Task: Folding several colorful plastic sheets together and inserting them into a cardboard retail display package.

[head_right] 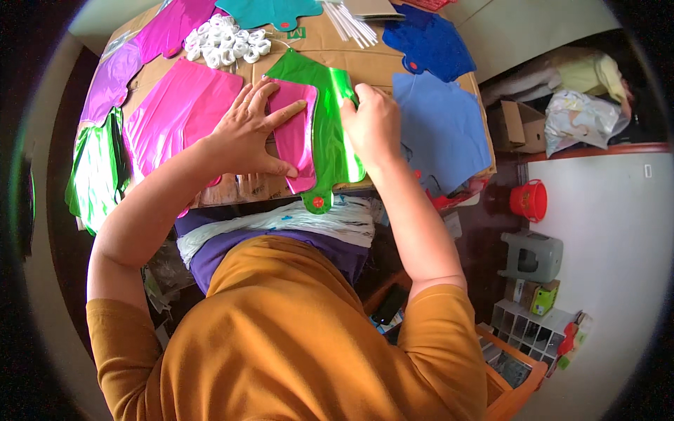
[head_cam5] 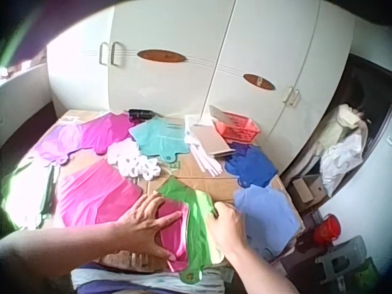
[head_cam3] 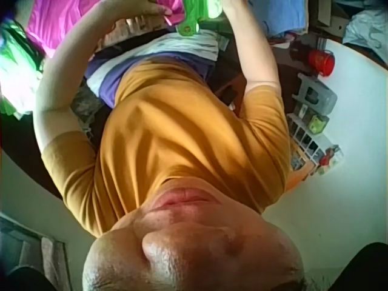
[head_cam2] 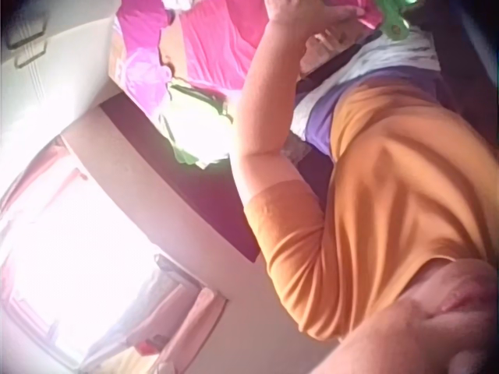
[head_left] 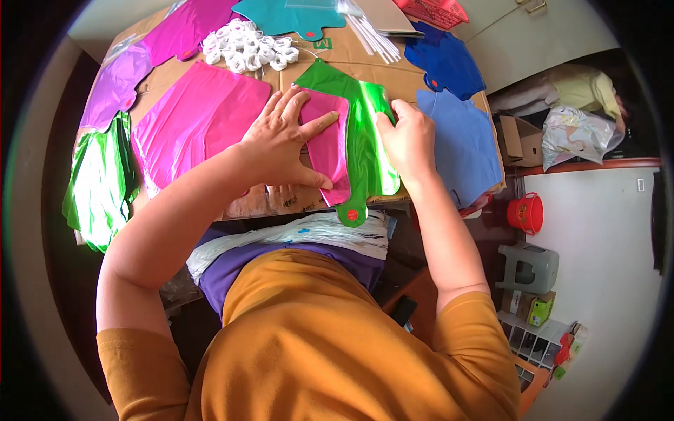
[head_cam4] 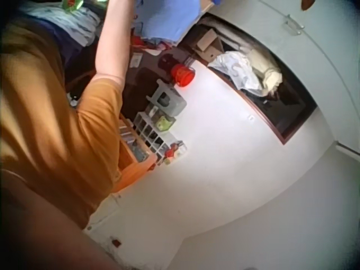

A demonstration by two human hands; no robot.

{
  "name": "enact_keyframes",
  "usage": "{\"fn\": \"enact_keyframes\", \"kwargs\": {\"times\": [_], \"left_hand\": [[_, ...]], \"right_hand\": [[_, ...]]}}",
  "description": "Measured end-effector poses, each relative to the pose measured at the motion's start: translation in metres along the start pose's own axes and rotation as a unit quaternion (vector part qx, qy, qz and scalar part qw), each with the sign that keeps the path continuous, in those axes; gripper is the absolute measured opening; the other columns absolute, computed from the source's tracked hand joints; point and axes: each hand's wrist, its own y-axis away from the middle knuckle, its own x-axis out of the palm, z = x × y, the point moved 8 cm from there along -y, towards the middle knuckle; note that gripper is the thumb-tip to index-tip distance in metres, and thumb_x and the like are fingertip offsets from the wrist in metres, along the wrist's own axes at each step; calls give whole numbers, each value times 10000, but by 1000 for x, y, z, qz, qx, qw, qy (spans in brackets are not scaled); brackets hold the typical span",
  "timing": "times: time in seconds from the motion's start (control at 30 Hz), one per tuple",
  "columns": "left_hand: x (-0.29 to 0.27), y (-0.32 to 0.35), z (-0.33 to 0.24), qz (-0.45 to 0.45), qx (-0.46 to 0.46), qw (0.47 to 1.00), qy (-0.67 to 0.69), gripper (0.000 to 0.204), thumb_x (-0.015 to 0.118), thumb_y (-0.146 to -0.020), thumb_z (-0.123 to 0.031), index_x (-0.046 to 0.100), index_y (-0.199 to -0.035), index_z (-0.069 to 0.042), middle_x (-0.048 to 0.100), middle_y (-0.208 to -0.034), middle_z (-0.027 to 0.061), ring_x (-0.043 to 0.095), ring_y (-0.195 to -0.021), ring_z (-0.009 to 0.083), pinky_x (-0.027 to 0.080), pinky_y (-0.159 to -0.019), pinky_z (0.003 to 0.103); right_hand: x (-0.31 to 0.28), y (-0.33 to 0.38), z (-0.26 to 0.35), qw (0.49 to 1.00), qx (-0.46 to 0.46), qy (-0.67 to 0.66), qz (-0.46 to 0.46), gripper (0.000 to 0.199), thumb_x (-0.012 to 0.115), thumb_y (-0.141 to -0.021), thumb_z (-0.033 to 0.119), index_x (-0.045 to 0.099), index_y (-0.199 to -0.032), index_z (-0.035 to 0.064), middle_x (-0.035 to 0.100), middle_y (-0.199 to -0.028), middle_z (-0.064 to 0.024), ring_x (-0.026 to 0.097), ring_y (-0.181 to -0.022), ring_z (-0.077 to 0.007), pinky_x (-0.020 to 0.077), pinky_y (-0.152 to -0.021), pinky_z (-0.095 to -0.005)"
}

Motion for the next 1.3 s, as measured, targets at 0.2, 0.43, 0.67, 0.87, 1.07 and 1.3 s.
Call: {"fn": "enact_keyframes", "kwargs": {"times": [0.2, 0.43, 0.67, 0.87, 1.07, 1.3], "left_hand": [[2, 1, 3, -13, -9, 1000, 7, 1167, 677, -560, -783, 287, -1475, -174, 333, -1411, 246, 235, -1394, 413, 165, -1153, 533], [0, 4, 7, -44, -35, 996, 66, 1307, 782, -491, -693, 183, -1481, -86, 332, -1444, 179, 245, -1409, 350, 166, -1160, 531], [1, 4, 8, -46, -34, 996, 74, 1306, 780, -487, -694, 198, -1478, -74, 337, -1437, 181, 249, -1406, 355, 169, -1159, 532], [3, 6, 9, -55, -24, 997, 50, 1264, 761, -499, -712, 254, -1467, -77, 349, -1418, 189, 251, -1406, 354, 173, -1155, 531], [4, 6, 6, -55, -9, 998, 24, 1233, 726, -526, -743, 267, -1470, -97, 340, -1419, 191, 244, -1406, 367, 174, -1154, 530], [6, 8, 6, -56, -7, 998, 12, 1211, 692, -551, -773, 278, -1475, -107, 326, -1426, 204, 233, -1409, 378, 180, -1152, 535]], "right_hand": [[12, 16, 65, 980, -184, 51, -55, 48, 599, -780, 76, 588, -743, 48, 590, -779, -105, 587, -752, -304, 496, -673, -412], [48, 25, 75, 979, -173, 103, -22, 84, 599, -754, 96, 606, -680, 59, 602, -735, -84, 582, -763, -266, 492, -701, -393], [62, 13, 86, 977, -197, 82, -28, 86, 600, -748, 98, 642, -700, 40, 626, -738, -96, 596, -791, -276, 478, -801, -418], [56, 28, 84, 956, -283, 52, -61, 158, 651, -777, 167, 645, -781, 9, 631, -843, -129, 609, -869, -285, 445, -928, -443], [51, 26, 75, 958, -286, 10, -10, 244, 691, -781, 215, 669, -873, -9, 655, -955, -160, 617, -986, -310, 453, -953, -420], [39, 9, 35, 948, -87, -278, 126, 283, 555, -942, 173, 656, -1131, -13, 656, -1151, -197, 643, -1074, -279, 484, -942, -328]]}}
